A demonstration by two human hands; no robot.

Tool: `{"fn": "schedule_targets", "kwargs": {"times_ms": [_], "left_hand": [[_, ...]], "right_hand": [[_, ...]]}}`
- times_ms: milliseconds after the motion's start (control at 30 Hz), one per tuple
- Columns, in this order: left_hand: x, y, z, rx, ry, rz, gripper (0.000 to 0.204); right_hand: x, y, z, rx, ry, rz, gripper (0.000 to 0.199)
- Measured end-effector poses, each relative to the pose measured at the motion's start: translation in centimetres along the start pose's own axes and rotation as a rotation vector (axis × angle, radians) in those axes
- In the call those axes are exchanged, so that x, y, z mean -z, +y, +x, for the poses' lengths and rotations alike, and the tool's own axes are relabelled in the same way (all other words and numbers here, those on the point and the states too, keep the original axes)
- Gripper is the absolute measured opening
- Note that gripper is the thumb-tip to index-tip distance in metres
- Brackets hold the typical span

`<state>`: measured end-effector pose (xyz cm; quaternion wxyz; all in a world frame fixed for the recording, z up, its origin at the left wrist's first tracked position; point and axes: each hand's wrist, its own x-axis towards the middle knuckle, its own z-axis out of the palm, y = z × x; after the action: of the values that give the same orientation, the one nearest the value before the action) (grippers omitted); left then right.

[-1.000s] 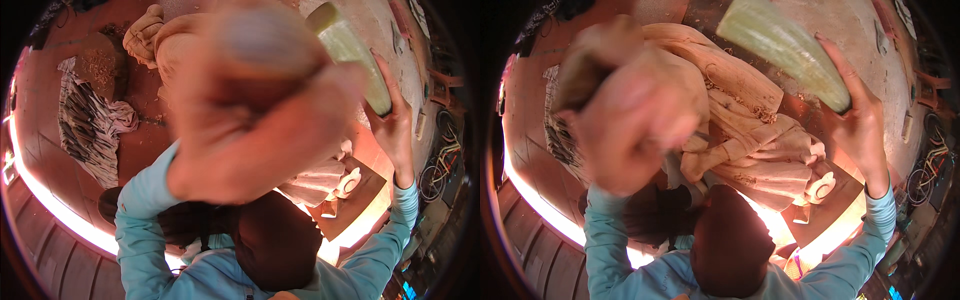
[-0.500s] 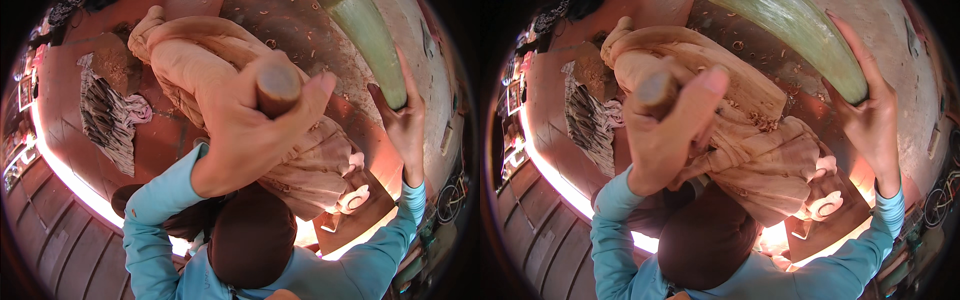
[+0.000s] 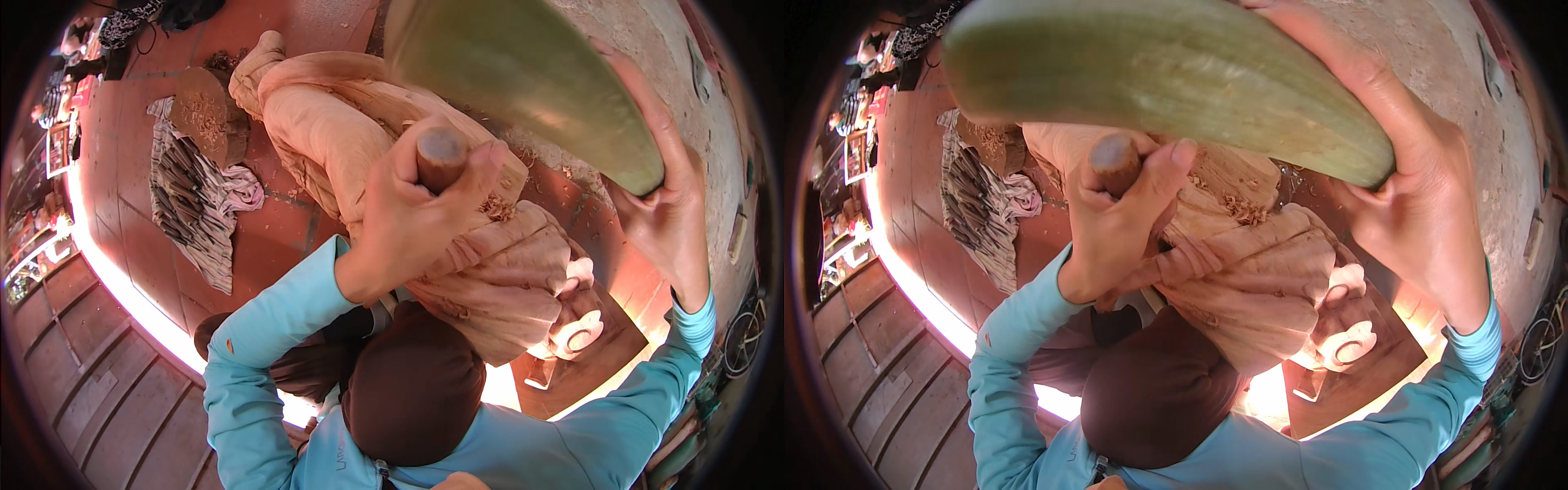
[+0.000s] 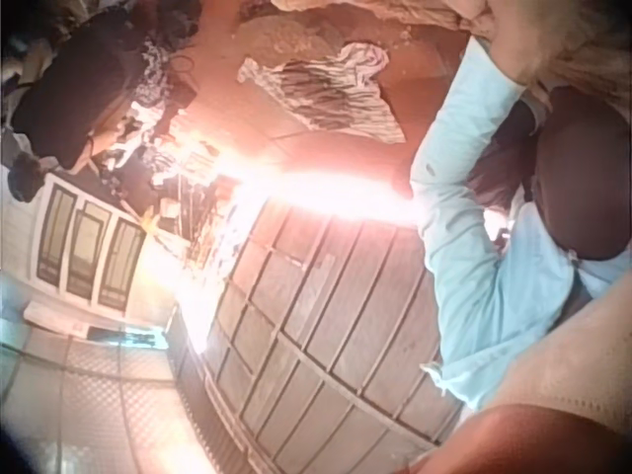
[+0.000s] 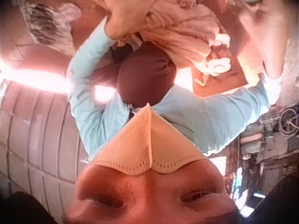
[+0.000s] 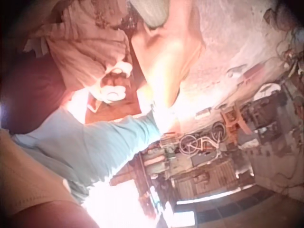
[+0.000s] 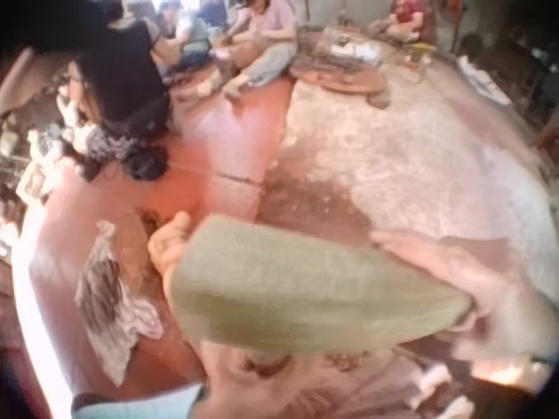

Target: The person carves a wooden sculpture using a chisel and mallet. They repeatedly strike the chisel to shape the wood, focusing on the lower section of the figure.

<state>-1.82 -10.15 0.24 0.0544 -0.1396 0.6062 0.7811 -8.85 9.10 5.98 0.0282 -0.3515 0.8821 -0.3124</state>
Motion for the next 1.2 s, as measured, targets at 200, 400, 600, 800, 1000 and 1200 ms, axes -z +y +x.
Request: {"fn": "schedule_targets", "kwargs": {"times_ms": [200, 400, 600, 800, 1000, 1200], "left_hand": [[0.9, -0.2, -0.2, -0.225, 0.188, 0.063, 0.014], [-0.5, 1.2, 0.0, -0.326, 0.128, 0.089, 0.018], [-0.7, 0.3, 0.3, -0.087, 0.06, 0.025, 0.024], [-0.8, 0.1, 0.6, -0.159, 0.191, 0.012, 0.024], [0.2, 0.1, 0.1, -0.693, 0.134, 0.452, 0.018], [-1.7, -1.3, -3.3, -1.014, -0.174, 0.612, 0.013]], "right_hand": [[1.2, -0.4, -1.2, -0.021, -0.158, -0.217, 0.074], [-0.4, 0.8, -3.0, -0.025, 0.041, 0.05, 0.073], [-0.7, 1.3, -3.4, -0.069, 0.104, 0.112, 0.071], [-0.4, 1.8, -4.3, -0.104, 0.133, 0.017, 0.067], [0.1, 2.0, -6.8, -0.191, 0.159, -0.036, 0.066], [-0.6, 2.6, -9.2, -0.326, 0.195, -0.074, 0.048]]}}
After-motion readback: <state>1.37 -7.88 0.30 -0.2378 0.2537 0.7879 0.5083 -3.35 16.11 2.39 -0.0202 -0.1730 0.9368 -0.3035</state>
